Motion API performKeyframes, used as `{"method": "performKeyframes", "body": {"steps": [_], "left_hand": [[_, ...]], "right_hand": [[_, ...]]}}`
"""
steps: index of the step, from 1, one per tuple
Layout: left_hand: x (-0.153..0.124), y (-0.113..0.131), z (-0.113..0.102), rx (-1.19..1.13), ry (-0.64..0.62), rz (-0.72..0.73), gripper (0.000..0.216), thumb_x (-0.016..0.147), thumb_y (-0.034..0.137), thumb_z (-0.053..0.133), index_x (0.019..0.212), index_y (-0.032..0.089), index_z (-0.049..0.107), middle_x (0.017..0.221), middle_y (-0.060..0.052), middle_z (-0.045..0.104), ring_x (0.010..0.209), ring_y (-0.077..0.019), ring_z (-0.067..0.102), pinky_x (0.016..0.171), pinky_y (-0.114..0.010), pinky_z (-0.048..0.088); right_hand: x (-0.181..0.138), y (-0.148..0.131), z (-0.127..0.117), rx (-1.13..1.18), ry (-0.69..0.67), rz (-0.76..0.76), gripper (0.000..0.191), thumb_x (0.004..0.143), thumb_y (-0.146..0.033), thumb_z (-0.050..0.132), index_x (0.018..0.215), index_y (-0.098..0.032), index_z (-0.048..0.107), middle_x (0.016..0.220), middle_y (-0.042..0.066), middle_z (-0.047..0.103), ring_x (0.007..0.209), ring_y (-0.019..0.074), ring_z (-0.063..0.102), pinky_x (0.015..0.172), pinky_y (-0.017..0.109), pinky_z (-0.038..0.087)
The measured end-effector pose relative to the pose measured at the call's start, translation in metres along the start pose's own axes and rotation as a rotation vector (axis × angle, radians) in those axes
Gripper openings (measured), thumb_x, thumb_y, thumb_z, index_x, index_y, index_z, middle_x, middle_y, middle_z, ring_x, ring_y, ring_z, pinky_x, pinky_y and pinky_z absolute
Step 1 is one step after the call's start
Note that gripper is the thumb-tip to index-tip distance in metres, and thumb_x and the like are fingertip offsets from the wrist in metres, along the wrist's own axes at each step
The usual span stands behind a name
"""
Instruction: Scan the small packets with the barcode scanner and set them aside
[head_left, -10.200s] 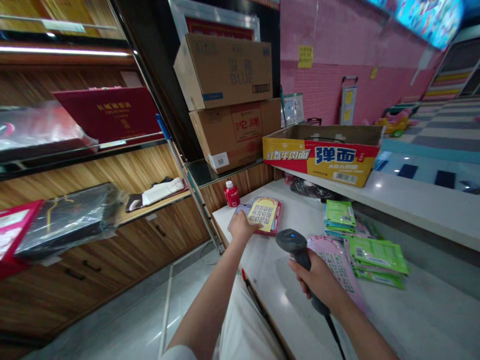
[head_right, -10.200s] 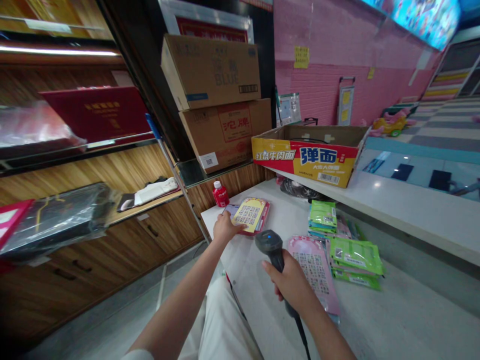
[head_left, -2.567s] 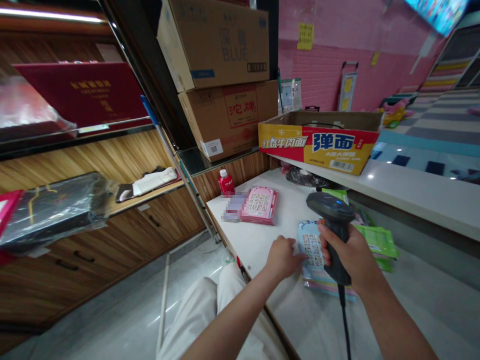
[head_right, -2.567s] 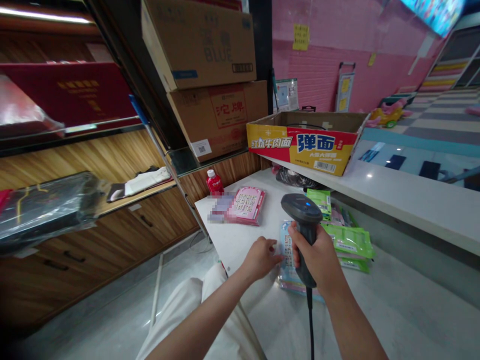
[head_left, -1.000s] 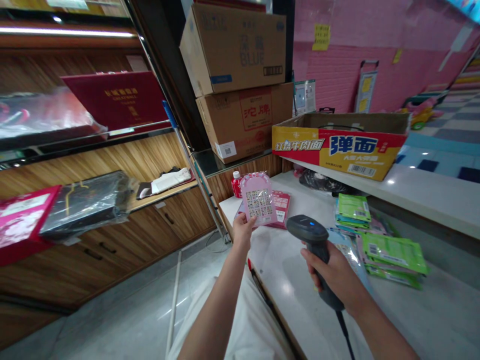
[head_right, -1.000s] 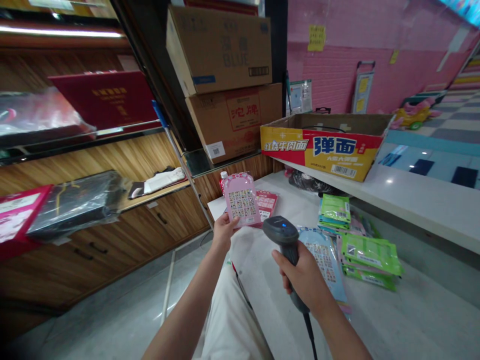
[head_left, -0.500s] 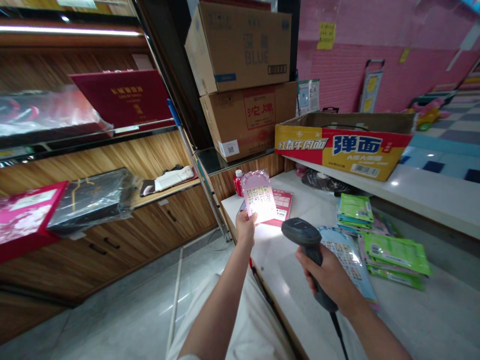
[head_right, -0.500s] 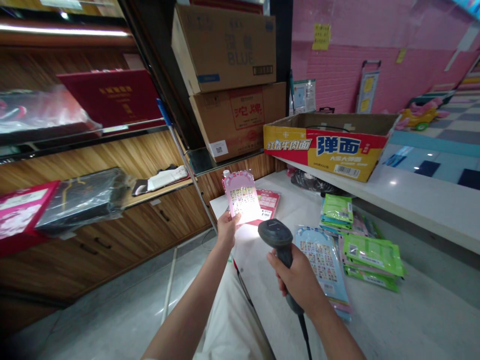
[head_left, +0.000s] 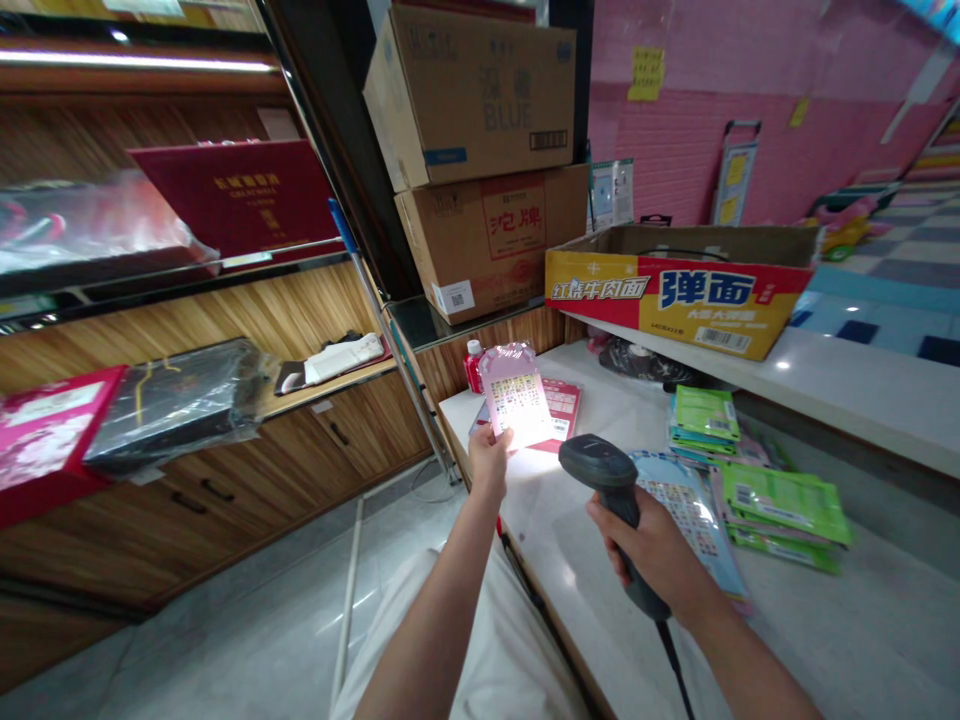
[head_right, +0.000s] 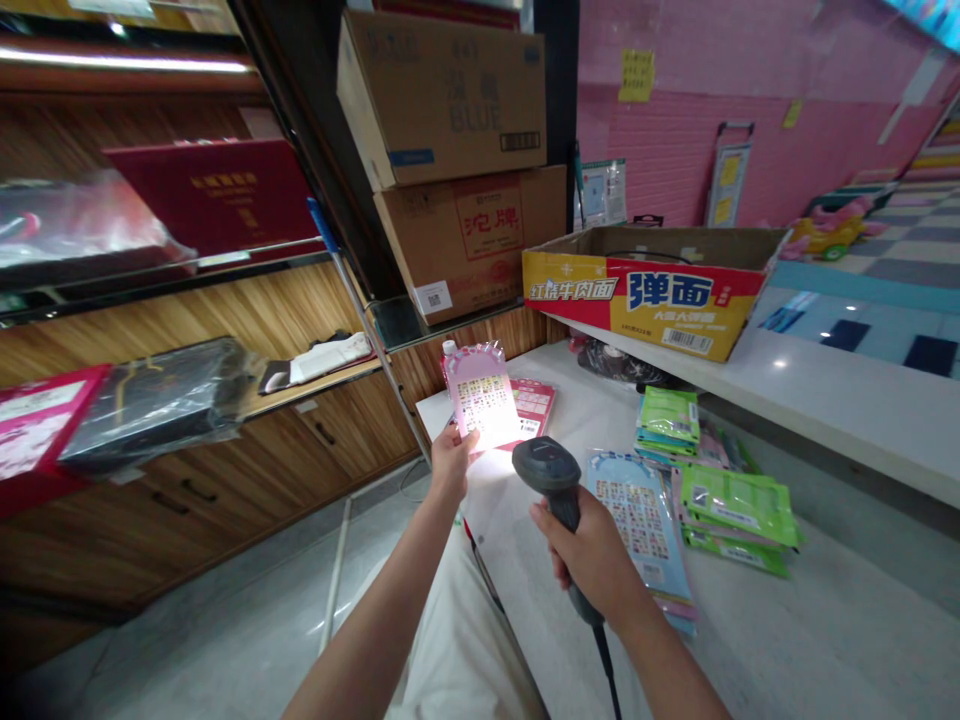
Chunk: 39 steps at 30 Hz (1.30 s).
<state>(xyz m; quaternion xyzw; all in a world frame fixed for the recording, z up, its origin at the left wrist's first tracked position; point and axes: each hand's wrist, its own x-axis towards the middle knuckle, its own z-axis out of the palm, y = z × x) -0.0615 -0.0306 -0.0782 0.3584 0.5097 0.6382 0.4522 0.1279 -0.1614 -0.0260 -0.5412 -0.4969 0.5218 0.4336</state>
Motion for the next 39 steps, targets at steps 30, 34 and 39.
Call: {"method": "performKeyframes", "body": {"steps": [30,34,39], "left_hand": [[-0.112,-0.014,0.035,0.256,-0.531,-0.389,0.043,0.057,0.036,0.079,0.090,0.016,0.059,0.071,-0.002,0.065,0.065,-0.0180,0.063,0.059,-0.028,0.049],[-0.112,-0.017,0.050,0.696,-0.614,-0.102,0.017,0.066,0.031,0.069,0.064,0.017,0.060,0.057,-0.001,0.058,0.064,-0.0181,0.059,0.058,-0.025,0.041],[-0.110,-0.006,0.073,1.021,-0.638,0.026,0.014,0.065,0.030,0.069,0.067,0.019,0.062,0.064,-0.005,0.061,0.067,-0.0204,0.058,0.059,-0.027,0.037]], "right_hand": [[-0.005,-0.042,-0.066,0.371,0.402,-0.185,0.033,0.068,-0.042,0.077,0.086,-0.021,0.058,0.052,-0.007,0.054,0.035,0.0084,0.045,0.032,0.020,0.039],[-0.003,-0.040,-0.066,0.367,0.404,-0.179,0.032,0.069,-0.041,0.077,0.087,-0.021,0.058,0.053,-0.008,0.054,0.035,0.0078,0.045,0.032,0.019,0.039],[-0.004,-0.039,-0.065,0.349,0.369,-0.186,0.033,0.071,-0.043,0.076,0.088,-0.021,0.057,0.053,-0.008,0.054,0.034,0.0073,0.045,0.031,0.019,0.040]]}}
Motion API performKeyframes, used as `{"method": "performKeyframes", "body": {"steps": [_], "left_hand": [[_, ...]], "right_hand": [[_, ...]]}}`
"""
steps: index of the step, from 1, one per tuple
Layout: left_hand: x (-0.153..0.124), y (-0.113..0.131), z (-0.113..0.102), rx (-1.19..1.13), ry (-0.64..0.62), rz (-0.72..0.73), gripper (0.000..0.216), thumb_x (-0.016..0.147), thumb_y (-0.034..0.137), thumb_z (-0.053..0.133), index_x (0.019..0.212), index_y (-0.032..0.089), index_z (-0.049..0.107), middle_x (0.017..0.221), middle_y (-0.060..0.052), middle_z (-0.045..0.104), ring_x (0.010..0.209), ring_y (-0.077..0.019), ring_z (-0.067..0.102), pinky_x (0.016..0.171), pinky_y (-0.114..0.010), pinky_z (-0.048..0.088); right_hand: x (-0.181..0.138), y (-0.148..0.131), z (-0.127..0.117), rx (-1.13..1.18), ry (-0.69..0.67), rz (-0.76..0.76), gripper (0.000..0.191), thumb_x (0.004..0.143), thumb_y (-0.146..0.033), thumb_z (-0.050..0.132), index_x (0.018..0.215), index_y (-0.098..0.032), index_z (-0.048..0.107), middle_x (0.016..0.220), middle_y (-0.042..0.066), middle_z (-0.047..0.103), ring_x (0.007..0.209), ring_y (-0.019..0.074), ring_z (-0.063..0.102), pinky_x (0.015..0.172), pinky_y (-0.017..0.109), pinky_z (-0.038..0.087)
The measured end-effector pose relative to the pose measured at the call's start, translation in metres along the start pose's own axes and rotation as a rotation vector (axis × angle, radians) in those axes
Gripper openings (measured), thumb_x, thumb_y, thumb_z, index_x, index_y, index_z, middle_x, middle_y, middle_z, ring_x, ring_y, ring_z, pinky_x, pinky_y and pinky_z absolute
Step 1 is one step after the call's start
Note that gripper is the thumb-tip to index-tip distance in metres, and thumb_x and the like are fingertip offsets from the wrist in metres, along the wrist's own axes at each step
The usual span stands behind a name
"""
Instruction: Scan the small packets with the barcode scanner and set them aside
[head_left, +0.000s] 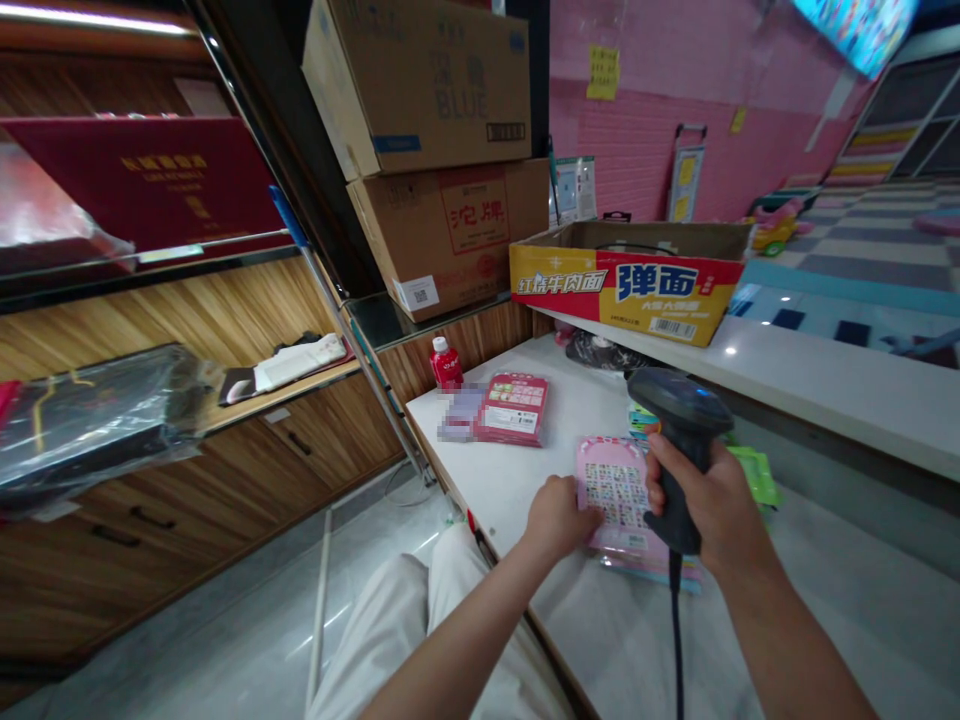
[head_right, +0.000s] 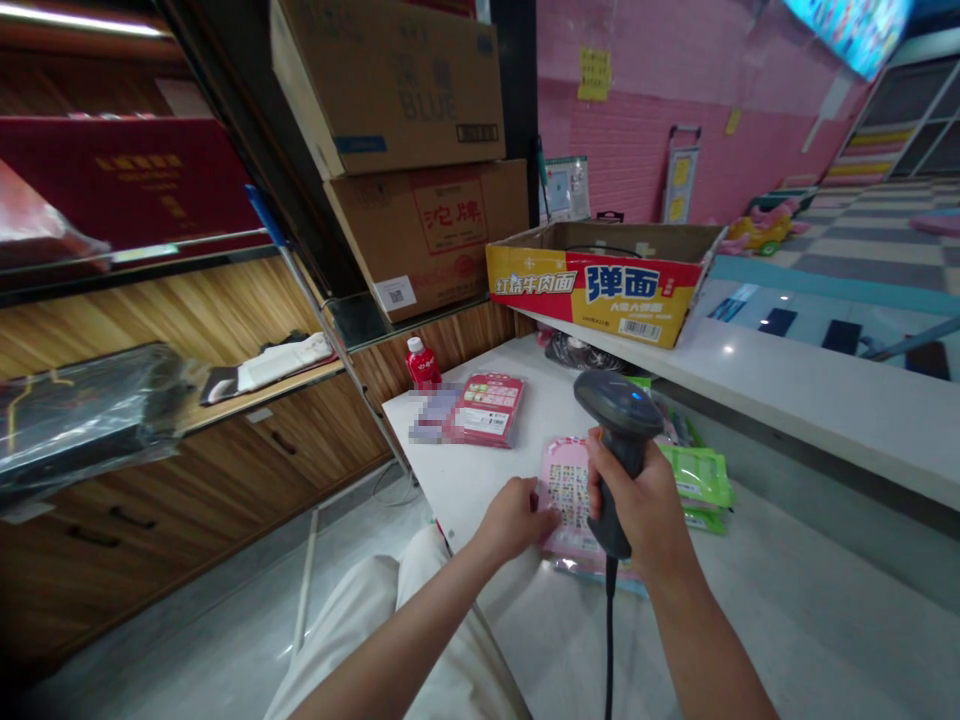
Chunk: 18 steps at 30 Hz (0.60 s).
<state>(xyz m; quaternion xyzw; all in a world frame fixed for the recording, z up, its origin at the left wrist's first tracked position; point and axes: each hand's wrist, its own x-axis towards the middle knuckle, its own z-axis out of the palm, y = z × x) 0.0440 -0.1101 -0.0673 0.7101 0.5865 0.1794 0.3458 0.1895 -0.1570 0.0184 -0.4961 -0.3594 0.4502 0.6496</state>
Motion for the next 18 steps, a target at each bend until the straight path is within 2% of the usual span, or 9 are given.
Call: {"method": "performKeyframes", "body": {"steps": [6,11,13,16,18], "left_hand": [[0.003,0.011,0.006,0.070,-0.036,-0.015,0.035,0.054,0.035,0.080,0.080,0.018,0.066,0.084,-0.009,0.065,0.074,-0.0226,0.060,0.061,-0.027,0.039],[0.003,0.009,0.006,0.099,-0.041,0.035,0.031,0.066,0.039,0.072,0.085,0.016,0.067,0.093,-0.013,0.064,0.078,-0.0228,0.060,0.066,-0.029,0.041],[0.006,0.003,0.000,0.151,-0.021,0.037,0.032,0.073,0.039,0.067,0.094,0.015,0.068,0.095,-0.014,0.064,0.081,-0.0230,0.061,0.069,-0.030,0.043],[0.013,-0.017,-0.020,0.165,0.087,0.033,0.034,0.077,0.033,0.065,0.106,0.014,0.066,0.097,-0.011,0.065,0.084,-0.0205,0.061,0.076,-0.029,0.043],[0.020,-0.036,-0.040,0.144,0.194,0.033,0.026,0.078,0.026,0.064,0.101,0.014,0.067,0.094,-0.009,0.066,0.084,-0.0181,0.060,0.077,-0.028,0.043]], "right_hand": [[0.001,0.001,0.000,-0.005,-0.011,-0.008,0.034,0.071,-0.045,0.075,0.087,-0.020,0.058,0.051,-0.008,0.054,0.034,0.0073,0.045,0.031,0.019,0.039],[0.002,0.005,0.001,-0.034,-0.027,0.004,0.035,0.072,-0.045,0.074,0.088,-0.020,0.057,0.052,-0.008,0.054,0.034,0.0072,0.044,0.031,0.019,0.040],[0.001,0.008,0.004,-0.053,-0.050,0.035,0.037,0.071,-0.047,0.074,0.087,-0.020,0.056,0.051,-0.008,0.053,0.033,0.0072,0.044,0.031,0.019,0.039],[-0.001,0.014,0.010,-0.101,-0.081,0.079,0.040,0.069,-0.049,0.075,0.087,-0.020,0.055,0.050,-0.008,0.052,0.033,0.0081,0.045,0.030,0.020,0.039],[-0.002,0.020,0.014,-0.134,-0.103,0.093,0.041,0.069,-0.051,0.074,0.086,-0.020,0.054,0.049,-0.008,0.052,0.034,0.0087,0.045,0.030,0.020,0.040]]}}
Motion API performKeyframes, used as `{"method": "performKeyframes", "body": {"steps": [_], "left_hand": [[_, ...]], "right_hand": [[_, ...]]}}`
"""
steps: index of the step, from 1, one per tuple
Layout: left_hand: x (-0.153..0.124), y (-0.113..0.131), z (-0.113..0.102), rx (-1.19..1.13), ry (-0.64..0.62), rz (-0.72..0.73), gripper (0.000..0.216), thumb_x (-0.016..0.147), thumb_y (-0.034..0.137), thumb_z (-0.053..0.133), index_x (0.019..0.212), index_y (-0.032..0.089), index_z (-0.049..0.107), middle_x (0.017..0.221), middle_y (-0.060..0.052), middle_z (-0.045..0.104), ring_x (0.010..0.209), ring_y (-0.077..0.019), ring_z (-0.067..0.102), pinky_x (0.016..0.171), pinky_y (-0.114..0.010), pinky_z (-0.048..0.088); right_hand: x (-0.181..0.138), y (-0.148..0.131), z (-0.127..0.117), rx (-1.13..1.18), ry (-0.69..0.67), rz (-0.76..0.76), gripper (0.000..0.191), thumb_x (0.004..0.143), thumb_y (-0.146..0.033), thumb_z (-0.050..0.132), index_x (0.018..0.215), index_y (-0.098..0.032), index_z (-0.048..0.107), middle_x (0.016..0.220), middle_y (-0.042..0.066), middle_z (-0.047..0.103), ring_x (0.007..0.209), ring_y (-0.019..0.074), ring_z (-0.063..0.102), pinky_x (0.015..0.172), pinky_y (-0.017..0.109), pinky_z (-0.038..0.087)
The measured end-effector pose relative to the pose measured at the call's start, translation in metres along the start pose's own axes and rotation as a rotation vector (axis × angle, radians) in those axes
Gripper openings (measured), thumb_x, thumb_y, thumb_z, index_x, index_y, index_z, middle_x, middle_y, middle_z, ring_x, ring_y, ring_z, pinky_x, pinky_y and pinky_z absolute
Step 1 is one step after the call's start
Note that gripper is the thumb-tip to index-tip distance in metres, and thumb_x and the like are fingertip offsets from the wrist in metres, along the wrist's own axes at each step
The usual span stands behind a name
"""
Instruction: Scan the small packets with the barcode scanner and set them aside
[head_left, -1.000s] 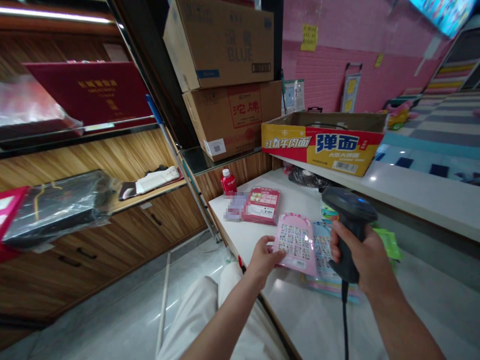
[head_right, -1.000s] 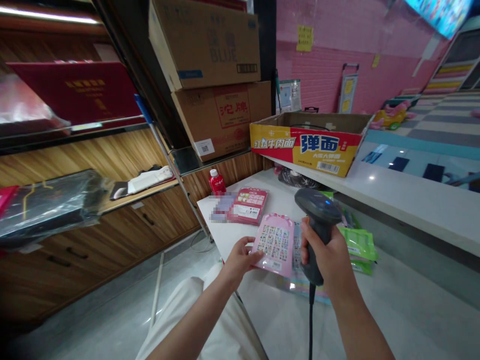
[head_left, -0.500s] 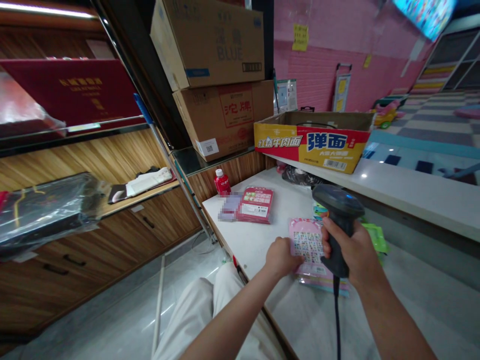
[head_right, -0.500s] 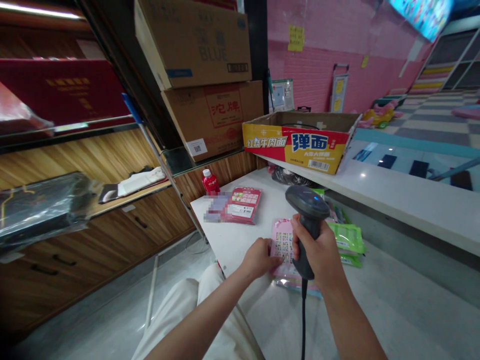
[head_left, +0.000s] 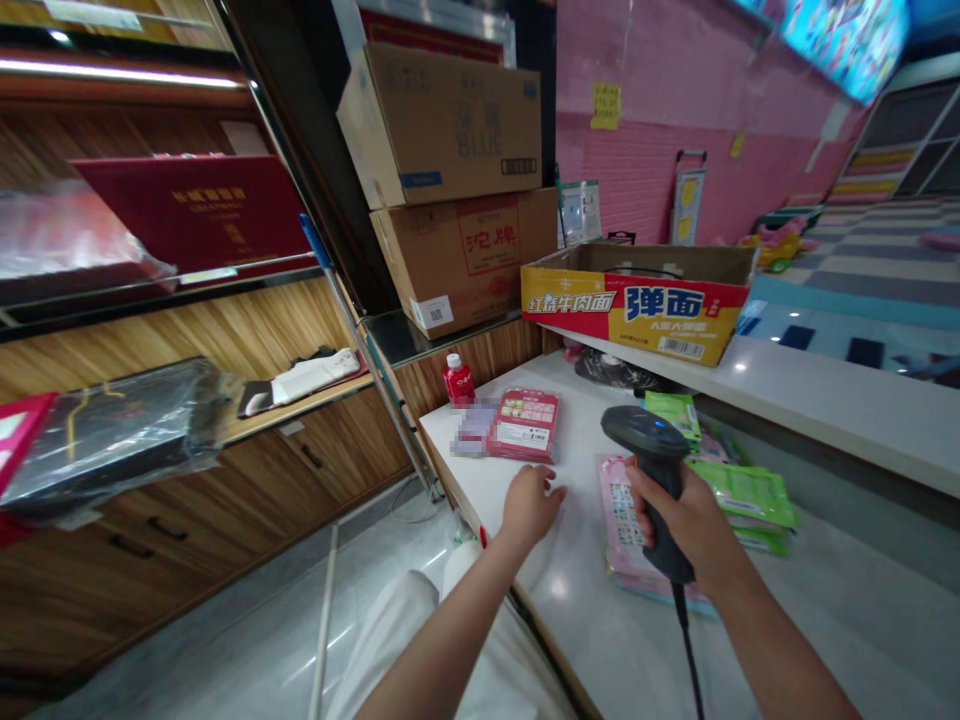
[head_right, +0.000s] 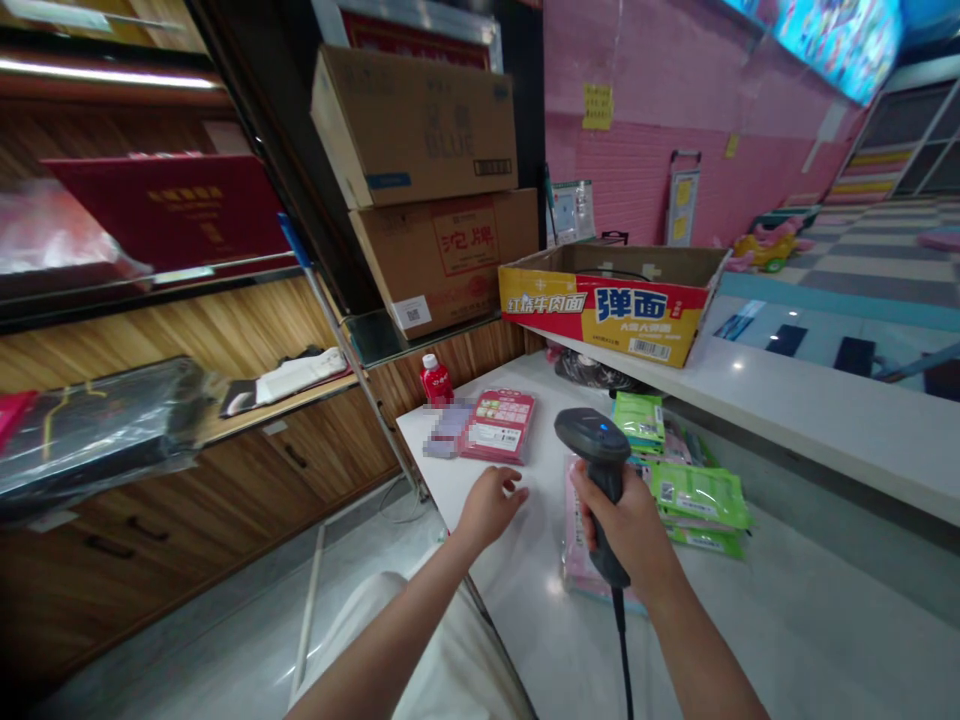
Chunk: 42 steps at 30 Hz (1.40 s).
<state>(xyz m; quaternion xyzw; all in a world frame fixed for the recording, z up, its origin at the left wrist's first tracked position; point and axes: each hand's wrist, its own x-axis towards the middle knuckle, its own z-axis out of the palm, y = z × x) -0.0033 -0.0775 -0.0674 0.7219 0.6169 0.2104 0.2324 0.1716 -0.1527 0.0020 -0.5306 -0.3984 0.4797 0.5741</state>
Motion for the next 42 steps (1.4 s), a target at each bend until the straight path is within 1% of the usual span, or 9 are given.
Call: {"method": "performKeyframes", "body": {"steps": [5,9,12,15,19,27,34,39,42], "left_hand": [[0.026,-0.049,-0.044,0.021,0.268,-0.015,0.011,0.079,0.014,0.057,0.086,0.015,0.066,0.088,-0.007,0.067,0.083,-0.0171,0.060,0.075,-0.027,0.042],[0.046,-0.063,-0.064,0.154,0.380,-0.060,0.015,0.081,0.014,0.054,0.090,0.014,0.066,0.093,-0.009,0.066,0.089,-0.0195,0.060,0.078,-0.028,0.042],[0.056,-0.059,-0.066,0.258,0.359,-0.105,0.018,0.083,0.022,0.055,0.097,0.014,0.064,0.100,-0.012,0.064,0.095,-0.0222,0.059,0.082,-0.030,0.041],[0.063,-0.052,-0.062,0.333,0.339,-0.181,0.036,0.083,0.042,0.059,0.103,0.013,0.061,0.106,-0.016,0.062,0.100,-0.0269,0.058,0.083,-0.033,0.042],[0.068,-0.047,-0.056,0.386,0.291,-0.286,0.057,0.071,0.055,0.067,0.107,0.013,0.057,0.110,-0.017,0.061,0.107,-0.0308,0.056,0.084,-0.035,0.043],[0.067,-0.044,-0.055,0.386,0.251,-0.383,0.065,0.066,0.058,0.070,0.111,0.014,0.053,0.114,-0.016,0.059,0.109,-0.0315,0.056,0.085,-0.035,0.043],[0.057,-0.044,-0.054,0.327,0.270,-0.368,0.067,0.066,0.054,0.074,0.113,0.014,0.047,0.116,-0.018,0.053,0.103,-0.0299,0.060,0.082,-0.035,0.044],[0.060,-0.054,-0.057,0.093,0.295,-0.388,0.073,0.053,0.040,0.086,0.110,0.015,0.047,0.112,-0.016,0.058,0.098,-0.0259,0.062,0.076,-0.031,0.046],[0.064,-0.063,-0.062,-0.207,0.246,-0.408,0.059,0.050,0.033,0.088,0.096,0.016,0.055,0.088,-0.006,0.066,0.083,-0.0210,0.064,0.068,-0.028,0.047]], "right_hand": [[0.008,0.016,0.014,-0.039,-0.054,0.003,0.040,0.072,-0.054,0.069,0.086,-0.021,0.052,0.050,-0.009,0.052,0.034,0.0091,0.046,0.030,0.021,0.040],[0.035,0.020,0.026,-0.182,-0.061,-0.103,0.036,0.079,-0.056,0.059,0.080,-0.021,0.049,0.049,-0.008,0.051,0.034,0.0103,0.047,0.032,0.023,0.041],[0.064,0.018,0.030,-0.244,-0.051,-0.178,0.036,0.076,-0.056,0.061,0.078,-0.022,0.049,0.048,-0.008,0.052,0.033,0.0116,0.048,0.032,0.024,0.039],[0.084,0.015,0.029,-0.311,-0.006,-0.272,0.036,0.071,-0.052,0.069,0.080,-0.022,0.051,0.049,-0.007,0.055,0.036,0.0120,0.051,0.038,0.024,0.040],[0.081,0.016,0.020,-0.328,0.020,-0.311,0.036,0.074,-0.052,0.067,0.083,-0.022,0.050,0.051,-0.007,0.055,0.041,0.0137,0.055,0.045,0.027,0.044],[0.051,0.005,0.005,-0.260,-0.115,-0.179,0.037,0.077,-0.053,0.064,0.090,-0.021,0.050,0.054,-0.007,0.057,0.039,0.0126,0.054,0.042,0.026,0.045],[0.044,-0.011,0.008,-0.094,-0.173,0.048,0.034,0.078,-0.052,0.064,0.080,-0.022,0.049,0.053,-0.007,0.057,0.039,0.0111,0.054,0.039,0.023,0.044],[0.046,-0.004,0.010,0.018,-0.166,0.110,0.039,0.072,-0.046,0.072,0.096,-0.023,0.052,0.059,-0.007,0.059,0.046,0.0118,0.056,0.044,0.025,0.049],[0.046,-0.002,0.011,0.020,-0.153,0.123,0.038,0.072,-0.045,0.073,0.097,-0.023,0.053,0.063,-0.005,0.060,0.052,0.0136,0.060,0.046,0.026,0.052]]}}
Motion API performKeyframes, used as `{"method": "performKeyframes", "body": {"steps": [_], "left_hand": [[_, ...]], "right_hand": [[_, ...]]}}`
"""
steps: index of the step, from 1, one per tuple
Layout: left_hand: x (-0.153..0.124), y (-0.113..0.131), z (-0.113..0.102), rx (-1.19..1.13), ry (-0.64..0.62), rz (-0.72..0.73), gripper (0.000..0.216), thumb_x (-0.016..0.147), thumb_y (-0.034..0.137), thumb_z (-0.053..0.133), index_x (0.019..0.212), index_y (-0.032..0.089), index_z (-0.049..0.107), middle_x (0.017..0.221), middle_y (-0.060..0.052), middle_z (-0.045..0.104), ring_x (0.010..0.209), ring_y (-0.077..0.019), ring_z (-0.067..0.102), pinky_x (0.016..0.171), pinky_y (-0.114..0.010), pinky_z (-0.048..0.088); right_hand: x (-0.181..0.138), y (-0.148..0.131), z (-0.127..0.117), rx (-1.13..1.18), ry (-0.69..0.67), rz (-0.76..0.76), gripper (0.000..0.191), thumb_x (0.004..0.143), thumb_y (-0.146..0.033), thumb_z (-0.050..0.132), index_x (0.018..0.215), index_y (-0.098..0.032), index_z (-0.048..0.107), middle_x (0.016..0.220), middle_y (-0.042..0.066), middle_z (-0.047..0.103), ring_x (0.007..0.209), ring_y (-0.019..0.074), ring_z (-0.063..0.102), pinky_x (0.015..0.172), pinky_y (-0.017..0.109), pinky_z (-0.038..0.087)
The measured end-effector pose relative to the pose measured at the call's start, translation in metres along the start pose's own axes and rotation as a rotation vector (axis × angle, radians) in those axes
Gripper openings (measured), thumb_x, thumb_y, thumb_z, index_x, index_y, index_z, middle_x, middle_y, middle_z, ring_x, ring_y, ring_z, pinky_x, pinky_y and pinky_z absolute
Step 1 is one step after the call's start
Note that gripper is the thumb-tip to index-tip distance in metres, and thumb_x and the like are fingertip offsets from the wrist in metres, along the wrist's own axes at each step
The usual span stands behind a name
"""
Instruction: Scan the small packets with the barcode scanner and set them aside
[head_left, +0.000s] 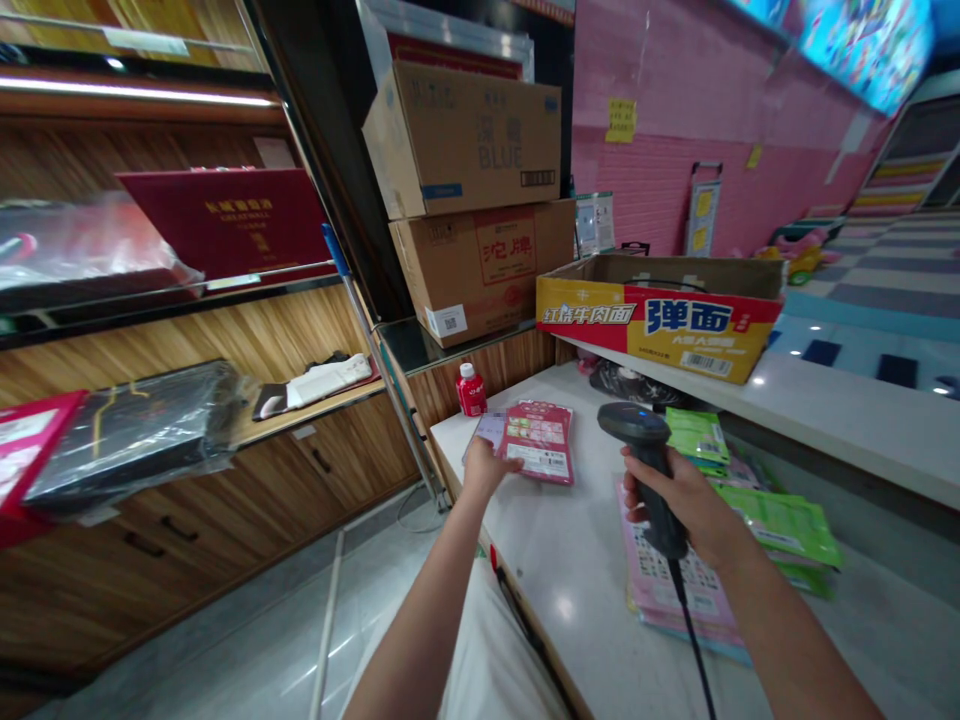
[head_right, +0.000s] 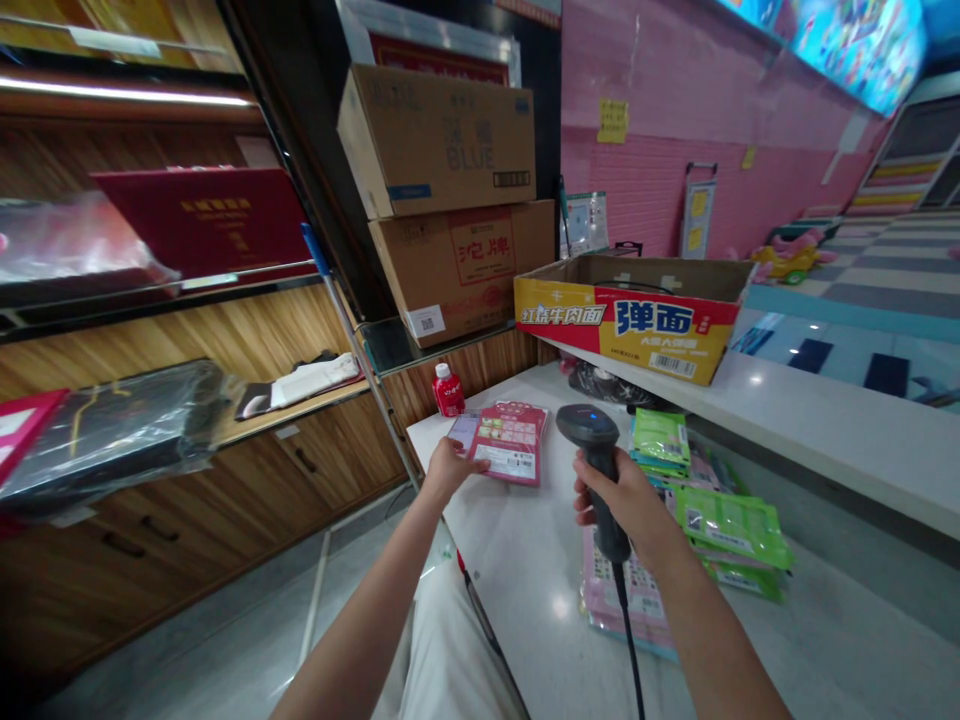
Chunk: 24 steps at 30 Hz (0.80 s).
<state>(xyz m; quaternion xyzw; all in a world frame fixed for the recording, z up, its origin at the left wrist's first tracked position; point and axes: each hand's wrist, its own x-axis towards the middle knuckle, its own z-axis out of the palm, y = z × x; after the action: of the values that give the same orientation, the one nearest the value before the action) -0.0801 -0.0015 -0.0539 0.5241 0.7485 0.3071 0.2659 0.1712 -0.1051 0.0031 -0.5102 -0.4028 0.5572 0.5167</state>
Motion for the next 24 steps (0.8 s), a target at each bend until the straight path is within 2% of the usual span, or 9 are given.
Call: {"method": "performKeyframes", "body": {"steps": [2,4,6,8,10,13,16,20,24], "left_hand": [[0.002,-0.003,-0.003,-0.245,-0.200,-0.087,0.045,0.053,0.035,0.086,0.082,0.016,0.058,0.069,-0.002,0.063,0.066,-0.0164,0.062,0.058,-0.025,0.046],[0.001,-0.005,-0.005,-0.489,-0.406,-0.156,0.037,0.055,0.033,0.085,0.075,0.015,0.060,0.062,-0.001,0.061,0.055,-0.0122,0.058,0.053,-0.023,0.046],[-0.003,-0.007,-0.004,-0.681,-0.482,-0.173,0.033,0.056,0.028,0.084,0.075,0.013,0.062,0.066,-0.003,0.065,0.057,-0.0116,0.060,0.056,-0.024,0.050],[-0.007,-0.008,-0.001,-0.808,-0.411,-0.135,0.032,0.057,0.025,0.082,0.080,0.013,0.062,0.074,-0.005,0.068,0.063,-0.0140,0.065,0.061,-0.027,0.055],[-0.010,-0.009,0.005,-0.893,-0.287,-0.051,0.032,0.060,0.025,0.080,0.084,0.014,0.062,0.079,-0.005,0.070,0.068,-0.0164,0.067,0.065,-0.031,0.057],[-0.009,-0.008,0.015,-0.998,-0.116,0.076,0.035,0.063,0.029,0.075,0.092,0.015,0.061,0.083,-0.005,0.071,0.074,-0.0183,0.068,0.071,-0.034,0.057],[-0.004,-0.006,0.022,-1.048,0.001,0.154,0.037,0.063,0.031,0.072,0.095,0.014,0.060,0.087,-0.006,0.071,0.080,-0.0193,0.069,0.078,-0.036,0.056],[0.000,-0.007,0.028,-1.067,0.065,0.194,0.037,0.063,0.030,0.070,0.094,0.014,0.060,0.091,-0.006,0.071,0.083,-0.0184,0.068,0.083,-0.035,0.054],[0.000,-0.009,0.030,-1.042,0.075,0.194,0.037,0.064,0.033,0.069,0.095,0.014,0.059,0.090,-0.006,0.071,0.080,-0.0175,0.068,0.079,-0.033,0.054]], "right_hand": [[-0.001,-0.001,0.001,-0.003,0.025,0.002,0.037,0.072,-0.043,0.072,0.096,-0.022,0.055,0.069,-0.002,0.063,0.061,0.0162,0.063,0.047,0.027,0.054],[-0.001,-0.002,0.003,0.000,0.037,0.003,0.035,0.072,-0.042,0.072,0.096,-0.022,0.055,0.073,-0.001,0.065,0.067,0.0178,0.066,0.048,0.028,0.055],[-0.001,-0.001,0.004,0.001,0.023,0.005,0.034,0.072,-0.040,0.070,0.096,-0.021,0.055,0.069,-0.002,0.065,0.060,0.0166,0.065,0.049,0.028,0.055],[0.000,0.002,0.006,-0.003,0.008,-0.009,0.032,0.071,-0.037,0.069,0.095,-0.021,0.055,0.061,-0.005,0.061,0.048,0.0133,0.060,0.046,0.027,0.053],[0.002,0.006,0.008,-0.027,0.005,-0.040,0.031,0.070,-0.035,0.068,0.094,-0.020,0.055,0.055,-0.008,0.056,0.039,0.0103,0.052,0.039,0.023,0.047],[0.004,0.014,0.013,-0.125,0.020,-0.078,0.033,0.071,-0.040,0.068,0.092,-0.020,0.053,0.050,-0.010,0.051,0.033,0.0085,0.045,0.031,0.020,0.037],[0.004,0.020,0.018,-0.244,0.032,-0.079,0.033,0.072,-0.045,0.067,0.089,-0.021,0.052,0.045,-0.011,0.050,0.030,0.0089,0.044,0.030,0.020,0.036],[0.004,0.023,0.023,-0.313,0.031,-0.081,0.028,0.073,-0.044,0.065,0.079,-0.021,0.051,0.043,-0.010,0.049,0.030,0.0085,0.044,0.029,0.019,0.036],[0.004,0.022,0.023,-0.301,0.038,-0.088,0.026,0.073,-0.043,0.065,0.077,-0.021,0.051,0.042,-0.010,0.049,0.029,0.0084,0.043,0.029,0.019,0.036]]}}
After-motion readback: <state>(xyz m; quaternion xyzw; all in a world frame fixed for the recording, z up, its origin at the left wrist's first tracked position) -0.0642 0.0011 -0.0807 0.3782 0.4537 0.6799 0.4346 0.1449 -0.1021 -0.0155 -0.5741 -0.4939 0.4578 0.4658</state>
